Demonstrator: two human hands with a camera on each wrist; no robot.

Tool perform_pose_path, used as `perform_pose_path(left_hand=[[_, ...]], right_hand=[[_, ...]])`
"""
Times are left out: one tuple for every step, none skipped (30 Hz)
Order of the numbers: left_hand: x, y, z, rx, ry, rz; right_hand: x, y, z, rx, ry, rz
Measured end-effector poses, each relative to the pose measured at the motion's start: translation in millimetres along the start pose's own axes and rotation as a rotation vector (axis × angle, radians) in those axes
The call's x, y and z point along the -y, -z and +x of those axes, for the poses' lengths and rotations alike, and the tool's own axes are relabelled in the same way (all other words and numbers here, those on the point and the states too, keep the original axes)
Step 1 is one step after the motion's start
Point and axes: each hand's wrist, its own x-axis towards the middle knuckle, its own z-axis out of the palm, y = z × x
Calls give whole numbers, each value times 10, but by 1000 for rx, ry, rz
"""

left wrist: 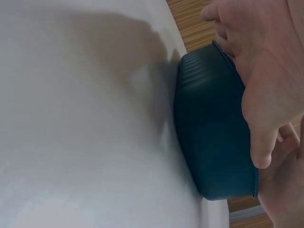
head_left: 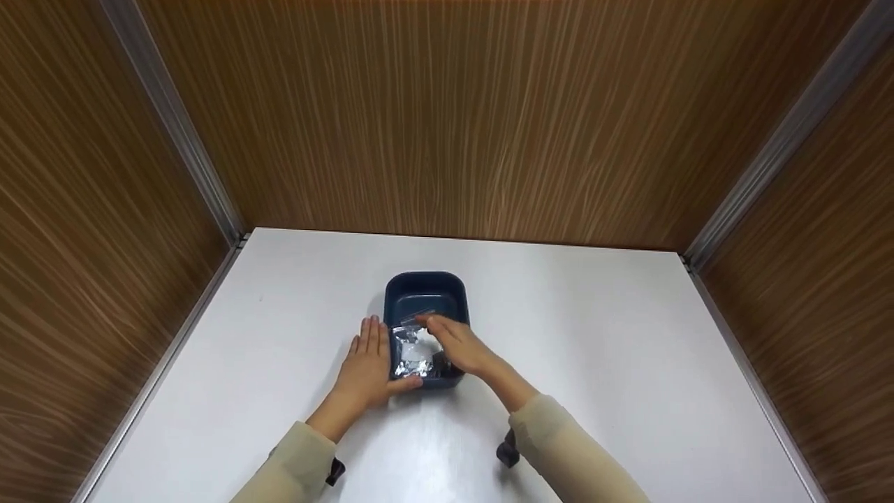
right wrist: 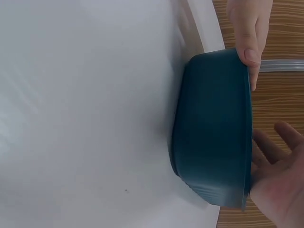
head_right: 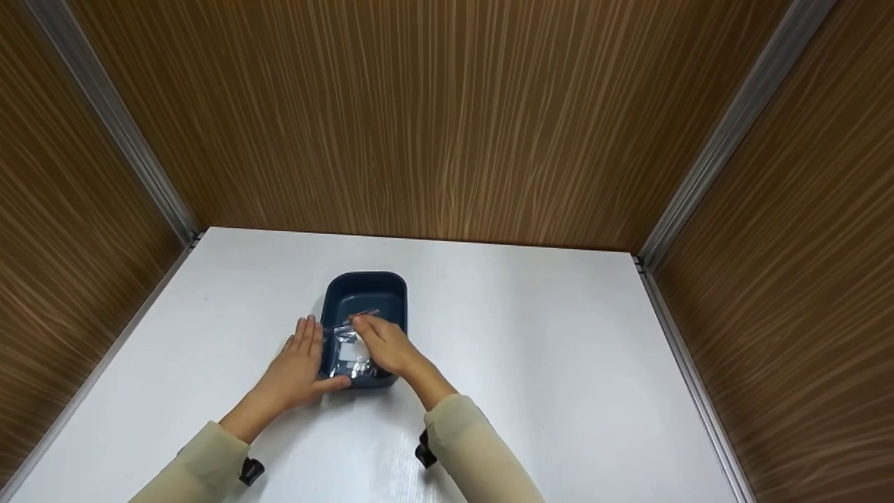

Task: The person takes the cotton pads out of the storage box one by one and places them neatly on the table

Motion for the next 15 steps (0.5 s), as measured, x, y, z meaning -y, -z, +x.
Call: perform_pose_path(left_hand=[[5, 1, -7, 0, 1, -3], [8, 4, -15, 3, 2, -4], [12, -1, -17, -1, 1, -11], [14, -5, -19, -2, 1, -12], [13, -7, -19, 1, 4, -6], [14, -10, -20, 0, 4, -4], [11, -11, -21, -3, 3, -6], [8, -13, -24, -5, 3, -5], [4, -11, -27, -7, 3, -3], [1, -10, -30, -6, 5, 2], [-2, -9, -33, -4, 8, 6], [-6, -7, -34, -5, 8, 4], [-10, -5, -34, -6, 9, 4], [-12, -4, -33, -4, 10, 10], [-14, -3, -32, -2, 10, 14]], right_hand=[[9, -9, 26, 21, -10, -26], [19, -15, 47, 35, -28, -51], [25, -22, 67, 42, -50, -72], [29, -29, 84, 44, -74, -89], [31, -37, 99, 38, -97, -107], [32, -45, 114, 34, -126, -118], [28, -54, 129, 25, -149, -130], [23, -65, 140, 17, -169, -139], [16, -76, 152, 12, -185, -148], [13, -88, 164, 9, -198, -156], [10, -99, 175, 7, -210, -164], [9, -108, 186, 9, -224, -169], [9, -116, 196, 11, -232, -174], [12, -124, 206, 14, -242, -177], [14, -131, 216, 18, -251, -182]])
